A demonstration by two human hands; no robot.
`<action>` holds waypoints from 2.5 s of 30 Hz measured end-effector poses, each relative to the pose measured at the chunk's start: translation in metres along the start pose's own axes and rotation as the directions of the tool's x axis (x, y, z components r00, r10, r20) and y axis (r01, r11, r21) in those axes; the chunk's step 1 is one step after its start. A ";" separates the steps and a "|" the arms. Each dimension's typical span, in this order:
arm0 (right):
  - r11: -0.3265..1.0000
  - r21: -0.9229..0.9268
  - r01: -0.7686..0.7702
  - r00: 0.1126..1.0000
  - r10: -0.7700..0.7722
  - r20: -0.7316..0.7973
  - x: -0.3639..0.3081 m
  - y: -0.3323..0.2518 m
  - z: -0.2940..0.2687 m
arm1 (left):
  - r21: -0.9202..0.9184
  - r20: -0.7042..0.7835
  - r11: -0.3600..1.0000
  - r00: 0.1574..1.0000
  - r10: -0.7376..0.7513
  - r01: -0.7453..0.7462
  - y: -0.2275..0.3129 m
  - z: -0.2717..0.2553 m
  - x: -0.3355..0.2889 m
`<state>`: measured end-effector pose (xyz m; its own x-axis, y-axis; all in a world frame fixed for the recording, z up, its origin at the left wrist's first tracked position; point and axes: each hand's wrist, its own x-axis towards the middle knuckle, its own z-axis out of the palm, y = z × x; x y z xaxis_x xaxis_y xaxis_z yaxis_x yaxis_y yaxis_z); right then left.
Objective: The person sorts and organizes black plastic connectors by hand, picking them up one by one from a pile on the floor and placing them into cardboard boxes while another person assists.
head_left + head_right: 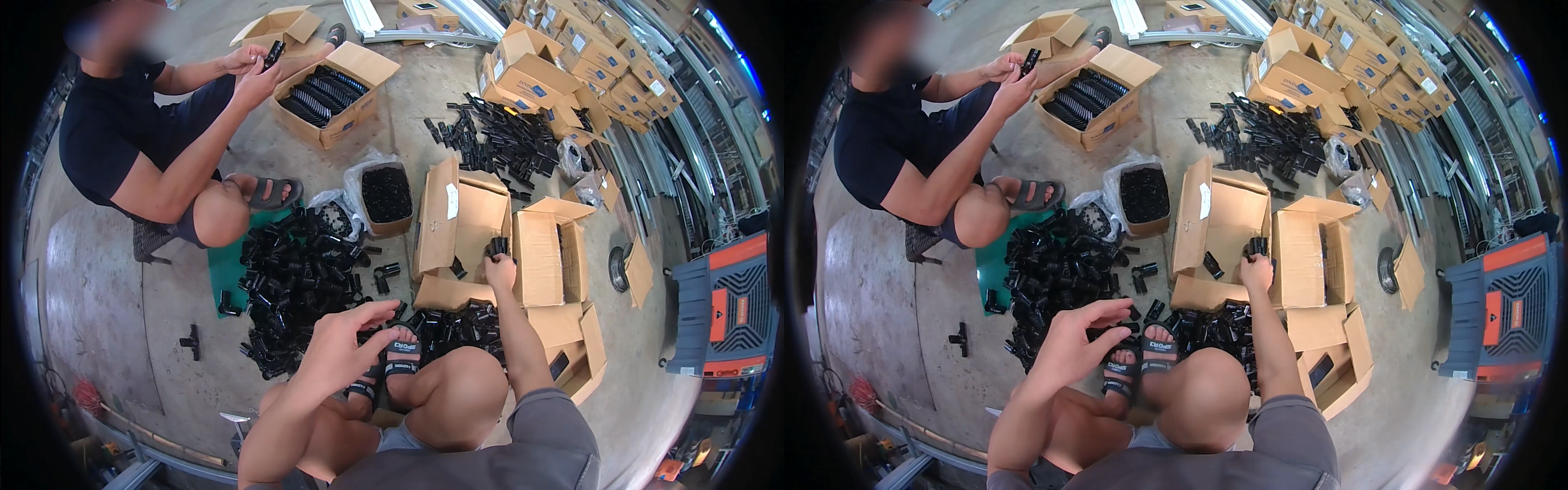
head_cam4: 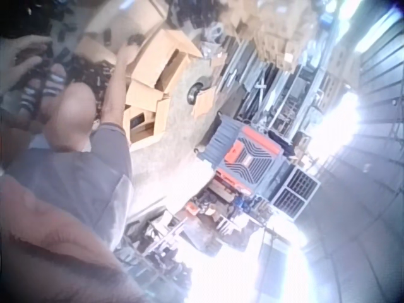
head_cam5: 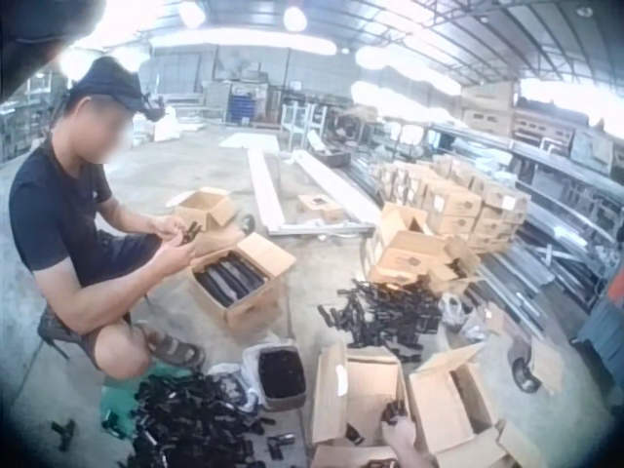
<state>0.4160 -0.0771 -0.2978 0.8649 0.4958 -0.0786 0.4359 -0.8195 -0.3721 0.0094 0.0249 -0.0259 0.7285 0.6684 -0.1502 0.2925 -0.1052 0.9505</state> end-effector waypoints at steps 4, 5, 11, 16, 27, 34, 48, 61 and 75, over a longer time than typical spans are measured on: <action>0.814 0.555 -0.171 0.963 0.019 0.269 -0.011 -0.032 -0.050 | -0.075 -0.027 0.997 0.999 -0.019 0.016 0.004 -0.007 0.003; 0.785 0.608 -0.118 0.939 -0.111 0.326 -0.027 -0.057 -0.072 | -0.078 0.006 0.993 0.996 -0.087 0.087 0.005 -0.011 0.004; 0.662 0.749 -0.005 0.712 -0.523 0.468 -0.128 -0.148 -0.209 | 0.124 -0.056 0.971 0.976 0.211 -0.202 0.009 0.018 0.015; 0.681 0.730 -0.054 0.395 -0.657 0.642 -0.169 -0.224 -0.250 | 0.279 -0.067 0.890 0.917 0.393 -0.362 0.015 0.024 0.004; 0.463 0.886 0.031 0.563 -0.741 0.367 -0.194 -0.271 -0.190 | -0.532 -0.280 0.839 0.959 -0.052 -0.110 0.006 0.000 0.002; 0.433 0.899 0.061 0.651 -0.700 0.293 -0.193 -0.262 -0.179 | -0.624 -0.246 0.781 0.957 -0.154 -0.034 0.007 0.003 -0.001; 0.565 0.824 -0.048 0.541 -0.679 0.497 -0.193 -0.270 -0.177 | -0.640 -0.262 0.768 0.946 -0.192 -0.022 0.000 -0.005 0.002; 0.611 0.744 0.271 0.611 -0.706 0.357 -0.195 -0.259 -0.173 | -0.700 -0.139 0.710 0.962 -0.236 0.073 -0.008 -0.009 0.001; 0.526 0.833 -0.172 0.625 -0.596 0.505 -0.190 -0.267 -0.167 | -0.727 -0.220 0.681 0.969 -0.108 -0.089 -0.012 -0.010 0.001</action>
<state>0.1765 -0.0003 -0.0289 0.1549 0.9429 -0.2948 -0.1266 -0.2770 -0.9525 0.0003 0.0343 -0.0344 0.5383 0.8215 -0.1882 -0.3166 0.4040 0.8583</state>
